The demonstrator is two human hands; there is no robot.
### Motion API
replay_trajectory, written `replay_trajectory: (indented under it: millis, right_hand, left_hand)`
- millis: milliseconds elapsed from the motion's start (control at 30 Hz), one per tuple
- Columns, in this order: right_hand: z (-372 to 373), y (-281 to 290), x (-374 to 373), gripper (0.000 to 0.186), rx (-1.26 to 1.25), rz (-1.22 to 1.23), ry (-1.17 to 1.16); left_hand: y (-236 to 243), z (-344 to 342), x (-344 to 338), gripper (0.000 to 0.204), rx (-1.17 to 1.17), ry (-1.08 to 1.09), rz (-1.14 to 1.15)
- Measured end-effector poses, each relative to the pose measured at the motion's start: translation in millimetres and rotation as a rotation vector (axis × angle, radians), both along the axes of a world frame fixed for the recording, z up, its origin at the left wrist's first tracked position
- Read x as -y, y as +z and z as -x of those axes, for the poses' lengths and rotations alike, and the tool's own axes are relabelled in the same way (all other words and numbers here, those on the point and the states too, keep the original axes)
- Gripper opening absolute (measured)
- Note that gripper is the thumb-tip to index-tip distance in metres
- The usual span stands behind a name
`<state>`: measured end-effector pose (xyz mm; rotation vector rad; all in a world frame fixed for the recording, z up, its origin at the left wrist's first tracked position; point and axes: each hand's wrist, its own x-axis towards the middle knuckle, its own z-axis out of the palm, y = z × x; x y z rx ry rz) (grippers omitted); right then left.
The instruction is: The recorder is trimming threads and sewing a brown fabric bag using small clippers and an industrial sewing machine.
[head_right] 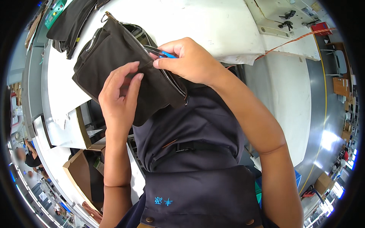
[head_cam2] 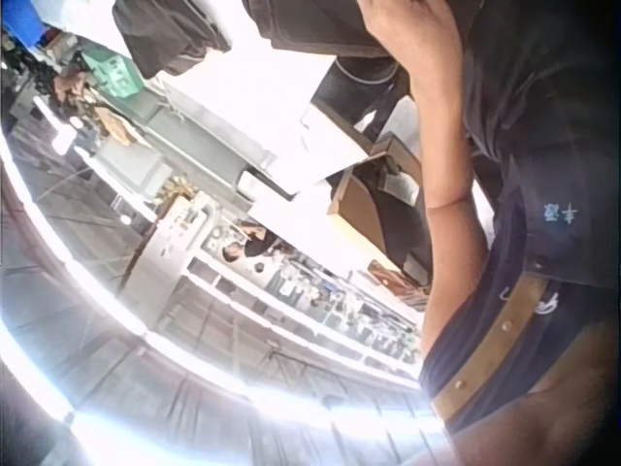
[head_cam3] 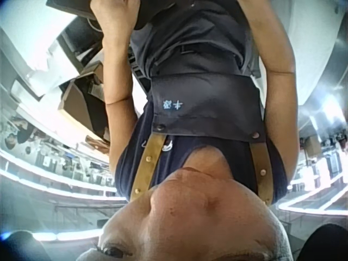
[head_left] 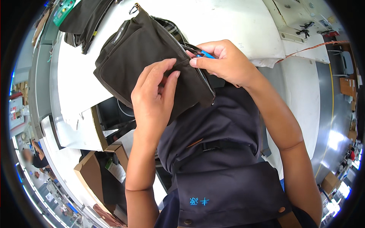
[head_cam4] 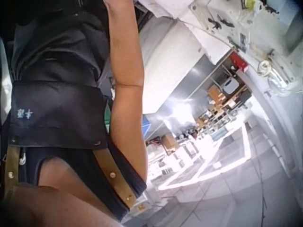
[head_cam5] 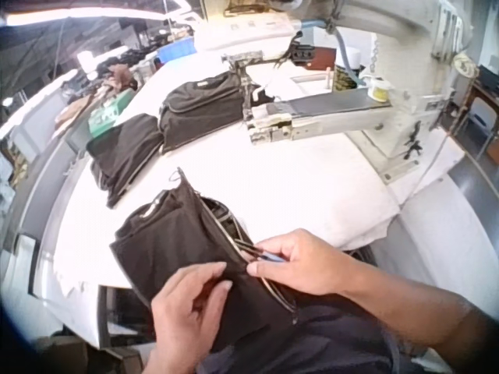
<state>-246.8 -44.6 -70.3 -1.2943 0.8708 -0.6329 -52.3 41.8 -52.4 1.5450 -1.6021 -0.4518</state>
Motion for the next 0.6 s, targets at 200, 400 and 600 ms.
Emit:
replay_trajectory:
  millis: [200,400,600]
  right_hand:
    - [2,-15,5,0.018,0.035,0.058,0.067]
    - [0,-18,3,0.02,0.005,0.138,0.067]
    - [1,-17,4,0.02,-0.024,0.169,0.067]
  left_hand:
    - [-16,9,16,0.012,0.221,0.034,0.171]
    - [-5,21,19,0.005,0.432,0.081,0.178]
    - [3,21,29,0.015,0.606,0.002,0.16]
